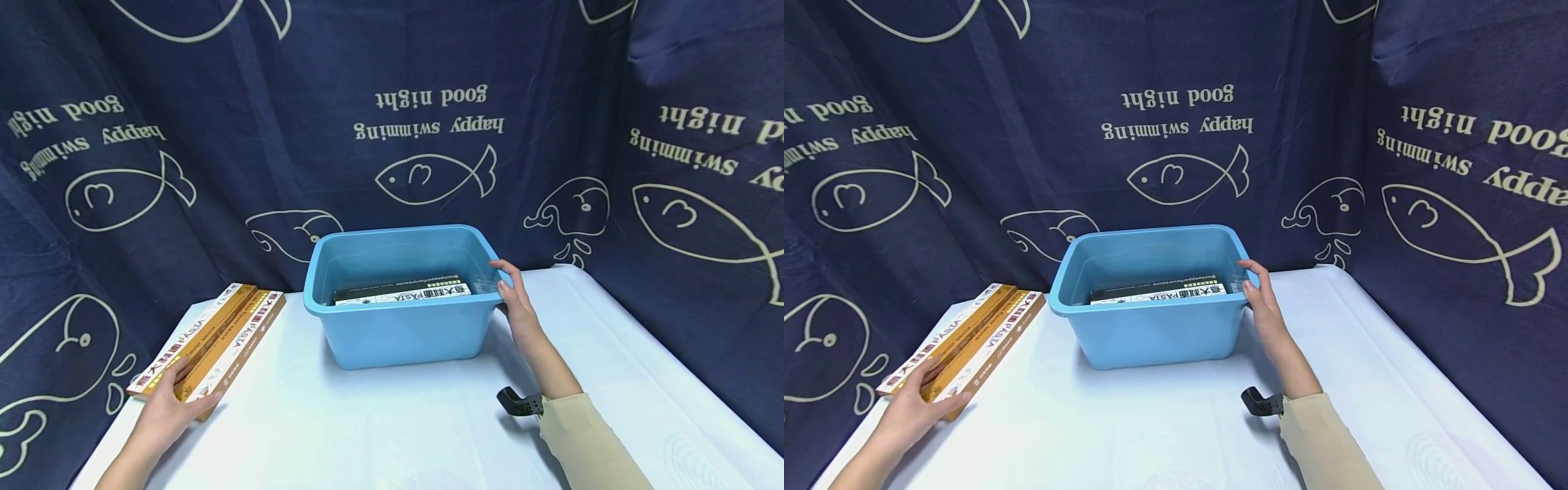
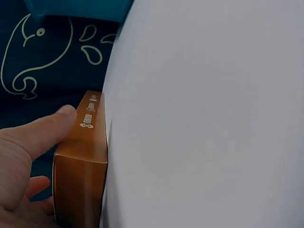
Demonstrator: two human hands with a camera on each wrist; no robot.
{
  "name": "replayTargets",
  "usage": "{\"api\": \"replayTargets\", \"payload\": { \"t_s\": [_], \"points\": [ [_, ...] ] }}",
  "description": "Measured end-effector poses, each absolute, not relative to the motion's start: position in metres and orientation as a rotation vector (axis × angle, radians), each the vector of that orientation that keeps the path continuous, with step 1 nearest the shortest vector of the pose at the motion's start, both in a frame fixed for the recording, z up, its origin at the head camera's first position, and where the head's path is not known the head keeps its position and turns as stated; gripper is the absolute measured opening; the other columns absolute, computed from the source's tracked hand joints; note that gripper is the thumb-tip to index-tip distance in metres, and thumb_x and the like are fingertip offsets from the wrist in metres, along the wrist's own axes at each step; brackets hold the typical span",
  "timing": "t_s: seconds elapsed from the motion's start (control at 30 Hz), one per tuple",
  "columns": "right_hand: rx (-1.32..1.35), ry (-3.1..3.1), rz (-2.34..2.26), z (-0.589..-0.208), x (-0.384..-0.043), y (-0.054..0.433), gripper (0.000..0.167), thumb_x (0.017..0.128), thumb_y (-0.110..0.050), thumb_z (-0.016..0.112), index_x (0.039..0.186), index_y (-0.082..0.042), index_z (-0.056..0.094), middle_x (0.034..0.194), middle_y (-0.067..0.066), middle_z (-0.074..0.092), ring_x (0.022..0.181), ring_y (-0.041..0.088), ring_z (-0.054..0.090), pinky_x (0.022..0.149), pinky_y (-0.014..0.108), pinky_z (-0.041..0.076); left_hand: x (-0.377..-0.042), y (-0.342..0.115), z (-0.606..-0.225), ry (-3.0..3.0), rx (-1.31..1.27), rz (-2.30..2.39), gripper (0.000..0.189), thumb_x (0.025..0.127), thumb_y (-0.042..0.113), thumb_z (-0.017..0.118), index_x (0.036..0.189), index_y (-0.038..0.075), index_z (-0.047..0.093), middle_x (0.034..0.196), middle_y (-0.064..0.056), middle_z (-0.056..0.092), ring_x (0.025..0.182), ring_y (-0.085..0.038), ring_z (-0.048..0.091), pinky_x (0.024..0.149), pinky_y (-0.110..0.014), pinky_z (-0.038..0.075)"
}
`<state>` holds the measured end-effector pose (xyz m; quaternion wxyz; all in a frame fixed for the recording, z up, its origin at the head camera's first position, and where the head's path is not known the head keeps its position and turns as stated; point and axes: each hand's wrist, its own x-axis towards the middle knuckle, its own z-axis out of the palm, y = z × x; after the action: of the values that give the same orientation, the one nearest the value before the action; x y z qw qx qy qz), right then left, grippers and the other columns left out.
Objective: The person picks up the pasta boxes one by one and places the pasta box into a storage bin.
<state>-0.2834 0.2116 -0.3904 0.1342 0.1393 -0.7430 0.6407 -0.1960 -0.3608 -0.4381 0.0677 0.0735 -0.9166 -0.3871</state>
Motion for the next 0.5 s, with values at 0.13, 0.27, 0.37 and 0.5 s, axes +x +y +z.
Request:
{"api": "replayTargets", "payload": {
  "t_s": [0.13,0.27,0.37,0.5],
  "points": [
    [0.399,-2.157,1.857,-0.3899,-0.2829,0.2111,0.053,0.101,-0.034,0.031,0.152,-0.019,0.026,0.167,0.009,0.009,0.153,0.04,0.012,0.116,0.074,0.011,-0.196,-0.3643,-0.4399,-2.766,0.193,-1.162,0.11,0.081,0.023,0.082,0.155,-0.008,0.008,0.154,-0.039,0.025,0.139,-0.053,0.029,0.113,-0.062,0.022],
    [0.394,-2.16,1.862,-0.3893,-0.2825,0.2105,0.053,0.101,-0.034,0.031,0.152,-0.019,0.026,0.167,0.009,0.009,0.153,0.039,0.012,0.117,0.074,0.011,-0.1965,-0.3661,-0.4407,-2.792,0.18,-1.099,0.111,0.078,0.023,0.084,0.154,-0.009,0.01,0.153,-0.04,0.026,0.135,-0.052,0.033,0.109,-0.06,0.025],
    [0.396,-2.158,1.863,-0.3892,-0.2822,0.2106,0.053,0.101,-0.034,0.031,0.152,-0.019,0.026,0.167,0.009,0.009,0.153,0.039,0.012,0.117,0.073,0.011,-0.1973,-0.3665,-0.4402,-2.817,0.19,-1.048,0.112,0.076,0.024,0.086,0.154,-0.01,0.012,0.152,-0.04,0.027,0.131,-0.052,0.037,0.105,-0.058,0.028],
    [0.4,-2.157,1.86,-0.3895,-0.2818,0.2109,0.053,0.101,-0.034,0.031,0.152,-0.019,0.026,0.167,0.009,0.009,0.153,0.039,0.012,0.117,0.073,0.011,-0.1984,-0.3671,-0.4387,-2.853,0.214,-1.044,0.113,0.077,0.027,0.085,0.154,-0.009,0.011,0.152,-0.041,0.025,0.131,-0.053,0.036,0.106,-0.06,0.029]
  ]
}}
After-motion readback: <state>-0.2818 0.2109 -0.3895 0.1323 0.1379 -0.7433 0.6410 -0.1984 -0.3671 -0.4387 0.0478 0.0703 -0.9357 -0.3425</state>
